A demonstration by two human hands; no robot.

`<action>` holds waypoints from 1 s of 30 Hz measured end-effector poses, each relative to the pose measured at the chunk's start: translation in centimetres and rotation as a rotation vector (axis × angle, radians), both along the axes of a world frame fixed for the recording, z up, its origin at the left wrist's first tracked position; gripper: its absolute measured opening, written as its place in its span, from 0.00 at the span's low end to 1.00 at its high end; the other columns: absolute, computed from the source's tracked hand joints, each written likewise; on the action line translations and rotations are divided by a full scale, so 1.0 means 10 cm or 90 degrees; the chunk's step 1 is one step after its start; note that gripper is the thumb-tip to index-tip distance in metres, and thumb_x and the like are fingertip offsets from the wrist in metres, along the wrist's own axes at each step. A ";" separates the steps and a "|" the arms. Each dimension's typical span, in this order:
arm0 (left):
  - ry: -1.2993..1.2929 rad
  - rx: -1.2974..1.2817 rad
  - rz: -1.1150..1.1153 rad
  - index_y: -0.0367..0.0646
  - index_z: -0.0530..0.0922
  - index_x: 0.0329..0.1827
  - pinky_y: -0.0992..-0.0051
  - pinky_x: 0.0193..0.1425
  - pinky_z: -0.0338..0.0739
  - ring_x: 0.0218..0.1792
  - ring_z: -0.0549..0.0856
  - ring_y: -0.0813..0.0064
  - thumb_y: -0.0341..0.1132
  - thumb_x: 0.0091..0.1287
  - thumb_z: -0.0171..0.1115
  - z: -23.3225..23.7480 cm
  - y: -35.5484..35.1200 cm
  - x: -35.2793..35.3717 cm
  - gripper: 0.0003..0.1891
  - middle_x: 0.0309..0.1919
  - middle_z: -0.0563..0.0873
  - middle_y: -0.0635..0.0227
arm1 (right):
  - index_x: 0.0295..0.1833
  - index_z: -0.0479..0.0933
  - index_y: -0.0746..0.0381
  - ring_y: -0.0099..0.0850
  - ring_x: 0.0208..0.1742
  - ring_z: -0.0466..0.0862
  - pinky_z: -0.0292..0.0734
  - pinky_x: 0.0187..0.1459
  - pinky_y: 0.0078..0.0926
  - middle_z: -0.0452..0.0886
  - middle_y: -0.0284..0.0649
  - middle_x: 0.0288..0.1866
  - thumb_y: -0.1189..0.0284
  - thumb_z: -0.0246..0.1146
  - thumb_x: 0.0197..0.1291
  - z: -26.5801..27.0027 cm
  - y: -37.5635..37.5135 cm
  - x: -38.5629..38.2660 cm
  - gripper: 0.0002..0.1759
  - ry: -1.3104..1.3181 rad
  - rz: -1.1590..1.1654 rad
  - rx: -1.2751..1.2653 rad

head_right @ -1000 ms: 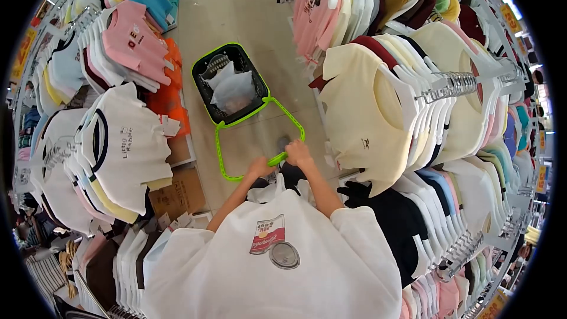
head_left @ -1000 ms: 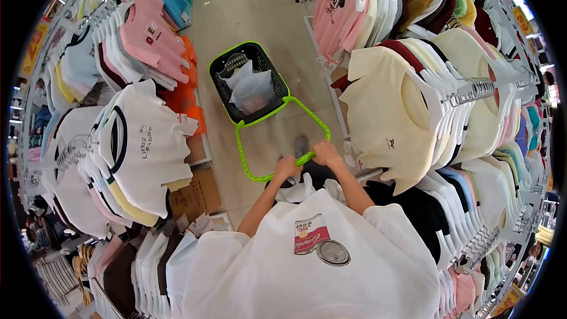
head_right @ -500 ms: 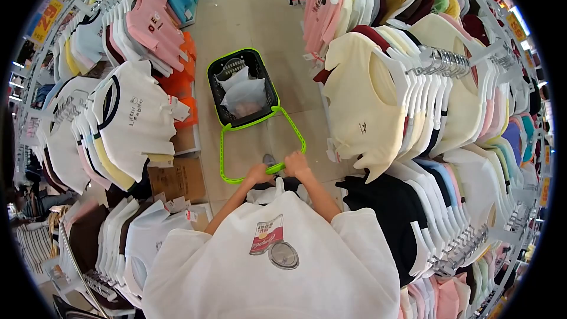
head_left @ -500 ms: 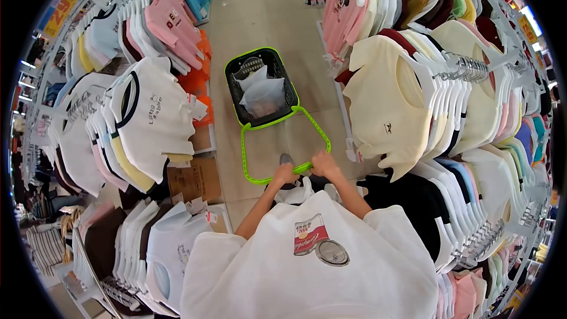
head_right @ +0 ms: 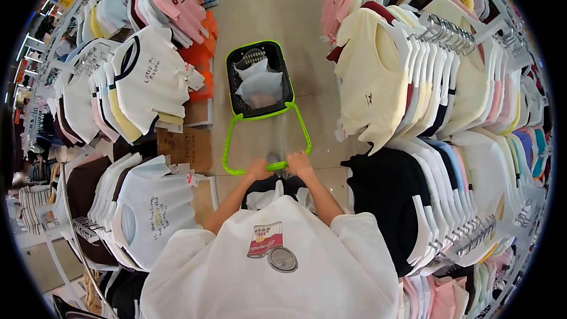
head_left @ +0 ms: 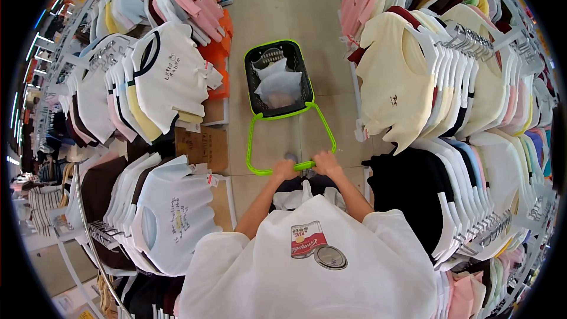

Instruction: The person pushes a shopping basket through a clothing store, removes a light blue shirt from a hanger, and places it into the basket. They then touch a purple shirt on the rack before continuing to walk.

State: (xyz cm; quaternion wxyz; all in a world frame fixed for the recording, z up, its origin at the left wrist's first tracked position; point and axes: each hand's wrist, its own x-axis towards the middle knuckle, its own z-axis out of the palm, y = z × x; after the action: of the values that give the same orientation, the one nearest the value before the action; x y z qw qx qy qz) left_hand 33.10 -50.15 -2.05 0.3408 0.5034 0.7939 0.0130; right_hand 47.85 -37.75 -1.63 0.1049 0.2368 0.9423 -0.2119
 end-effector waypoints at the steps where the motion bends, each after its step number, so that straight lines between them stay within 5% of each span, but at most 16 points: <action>1: 0.009 0.009 -0.012 0.45 0.82 0.34 0.60 0.43 0.76 0.35 0.82 0.52 0.49 0.47 0.61 -0.03 -0.06 0.07 0.19 0.31 0.83 0.51 | 0.35 0.79 0.59 0.44 0.43 0.78 0.67 0.52 0.41 0.80 0.49 0.35 0.61 0.63 0.42 0.01 -0.05 0.06 0.16 -0.030 -0.001 -0.012; 11: 0.005 0.023 0.002 0.41 0.81 0.34 0.60 0.42 0.76 0.38 0.82 0.55 0.47 0.47 0.62 0.20 -0.81 0.34 0.18 0.33 0.83 0.52 | 0.30 0.79 0.62 0.44 0.36 0.81 0.75 0.43 0.39 0.80 0.49 0.31 0.64 0.63 0.40 0.16 -0.80 0.27 0.13 -0.065 -0.022 0.008; 30: -0.010 0.057 0.001 0.39 0.81 0.30 0.62 0.41 0.77 0.34 0.83 0.55 0.48 0.47 0.63 0.46 -1.39 0.99 0.19 0.30 0.83 0.50 | 0.28 0.78 0.63 0.46 0.36 0.80 0.75 0.41 0.39 0.79 0.50 0.31 0.67 0.60 0.39 0.35 -1.44 0.90 0.11 -0.033 -0.060 0.063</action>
State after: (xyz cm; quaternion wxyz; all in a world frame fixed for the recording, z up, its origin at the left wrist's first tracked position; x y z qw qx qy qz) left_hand 42.96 -64.02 2.59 0.3241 0.5170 0.7905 0.0527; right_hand 56.89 -52.15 1.91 0.1071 0.2910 0.9365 -0.1637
